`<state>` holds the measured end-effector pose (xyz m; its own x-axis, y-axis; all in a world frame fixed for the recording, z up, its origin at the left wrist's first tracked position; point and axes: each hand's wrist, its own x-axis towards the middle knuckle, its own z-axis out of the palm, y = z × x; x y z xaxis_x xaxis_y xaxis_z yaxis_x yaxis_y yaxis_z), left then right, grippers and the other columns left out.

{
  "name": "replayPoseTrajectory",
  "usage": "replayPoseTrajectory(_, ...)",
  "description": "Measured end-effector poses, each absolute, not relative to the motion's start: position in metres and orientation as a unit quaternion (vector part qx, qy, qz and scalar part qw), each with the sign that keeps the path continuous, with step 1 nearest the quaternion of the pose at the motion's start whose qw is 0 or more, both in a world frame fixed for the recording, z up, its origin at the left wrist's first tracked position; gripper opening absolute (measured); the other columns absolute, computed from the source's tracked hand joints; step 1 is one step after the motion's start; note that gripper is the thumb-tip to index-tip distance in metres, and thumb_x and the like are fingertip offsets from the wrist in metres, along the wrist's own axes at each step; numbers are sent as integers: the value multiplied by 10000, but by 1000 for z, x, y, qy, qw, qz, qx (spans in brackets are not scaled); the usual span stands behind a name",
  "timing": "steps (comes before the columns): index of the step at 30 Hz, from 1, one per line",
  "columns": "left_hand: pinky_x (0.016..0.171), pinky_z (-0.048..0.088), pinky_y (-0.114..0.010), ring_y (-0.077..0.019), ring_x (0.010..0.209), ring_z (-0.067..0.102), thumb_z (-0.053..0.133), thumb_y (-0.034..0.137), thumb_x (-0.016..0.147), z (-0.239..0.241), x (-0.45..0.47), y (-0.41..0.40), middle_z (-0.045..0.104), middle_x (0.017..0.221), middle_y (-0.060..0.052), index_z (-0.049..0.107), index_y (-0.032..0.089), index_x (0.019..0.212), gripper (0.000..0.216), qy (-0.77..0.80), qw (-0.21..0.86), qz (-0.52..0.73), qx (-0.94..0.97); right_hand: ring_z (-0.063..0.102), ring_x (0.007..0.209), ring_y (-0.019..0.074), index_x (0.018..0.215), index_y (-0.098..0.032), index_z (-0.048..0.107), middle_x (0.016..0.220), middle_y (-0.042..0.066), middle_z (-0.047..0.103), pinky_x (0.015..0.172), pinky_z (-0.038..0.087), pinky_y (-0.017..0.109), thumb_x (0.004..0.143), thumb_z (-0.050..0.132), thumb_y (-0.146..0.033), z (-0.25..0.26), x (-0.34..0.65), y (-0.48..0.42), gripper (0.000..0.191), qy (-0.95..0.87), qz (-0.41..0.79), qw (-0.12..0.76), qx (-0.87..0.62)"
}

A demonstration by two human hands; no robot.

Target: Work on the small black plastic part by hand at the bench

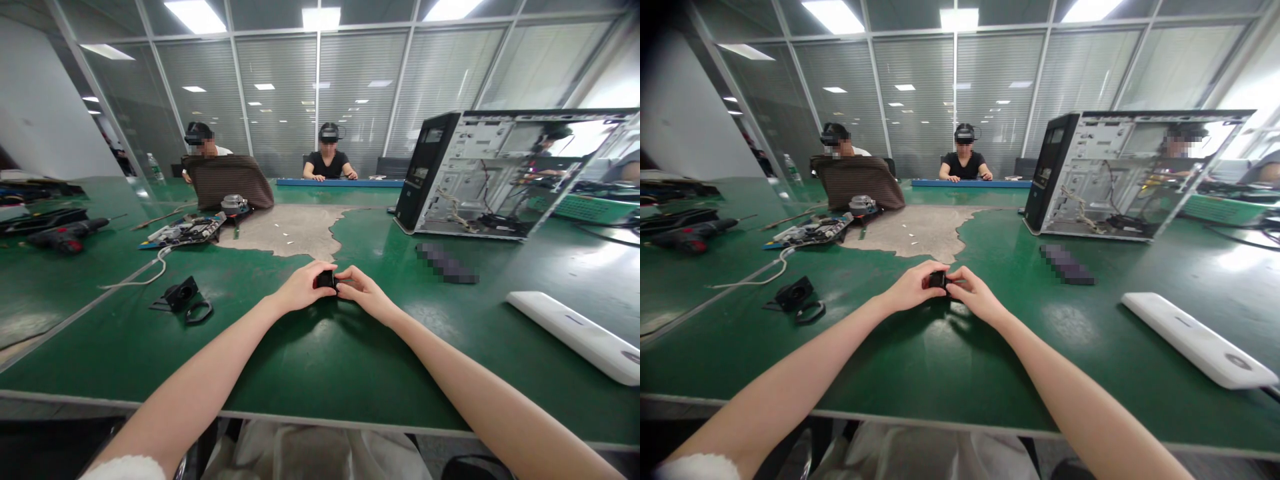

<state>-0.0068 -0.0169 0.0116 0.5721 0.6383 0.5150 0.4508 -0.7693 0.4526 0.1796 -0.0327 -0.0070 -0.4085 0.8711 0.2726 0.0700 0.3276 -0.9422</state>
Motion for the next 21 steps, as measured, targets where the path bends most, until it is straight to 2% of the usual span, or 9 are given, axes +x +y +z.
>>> replayPoseTrajectory(2, 841, 440, -342, -219, 1023, 523, 653, 266, 716, 13, -6, -18, 525, 1142, -69, 482, 200, 1131, 454, 308, 131, 339, 879, 606, 781, 146, 848, -212, 463, 837, -7, 582, 761, 490, 350, 753, 561, -317, -8, 179, -31, 172, -689, 468, 433, -346)
replayPoseTrajectory(8, 882, 418, -337, -208, 1040, 512, 656, 275, 714, 14, -6, -18, 531, 1131, -62, 491, 199, 1123, 448, 304, 122, 343, 881, 579, 908, 173, 941, -216, 465, 1000, 31, 543, 832, 461, 379, 712, 611, -290, -8, 178, -28, 281, -693, 459, 436, -347)
replayPoseTrajectory(17, 849, 440, -338, -215, 1025, 524, 659, 265, 711, 11, -7, -15, 519, 1153, -65, 483, 194, 1127, 457, 313, 129, 337, 879, 564, 989, 190, 917, -224, 465, 1017, 16, 540, 862, 446, 366, 685, 642, -225, -3, 183, -34, 292, -717, 474, 404, -312)
replayPoseTrajectory(21, 835, 446, -333, -215, 1014, 529, 658, 271, 713, 12, -6, -16, 524, 1146, -65, 481, 194, 1129, 459, 315, 128, 335, 879, 601, 849, 158, 890, -220, 468, 896, 0, 568, 796, 475, 351, 749, 571, -291, -5, 181, -33, 188, -705, 473, 413, -330)
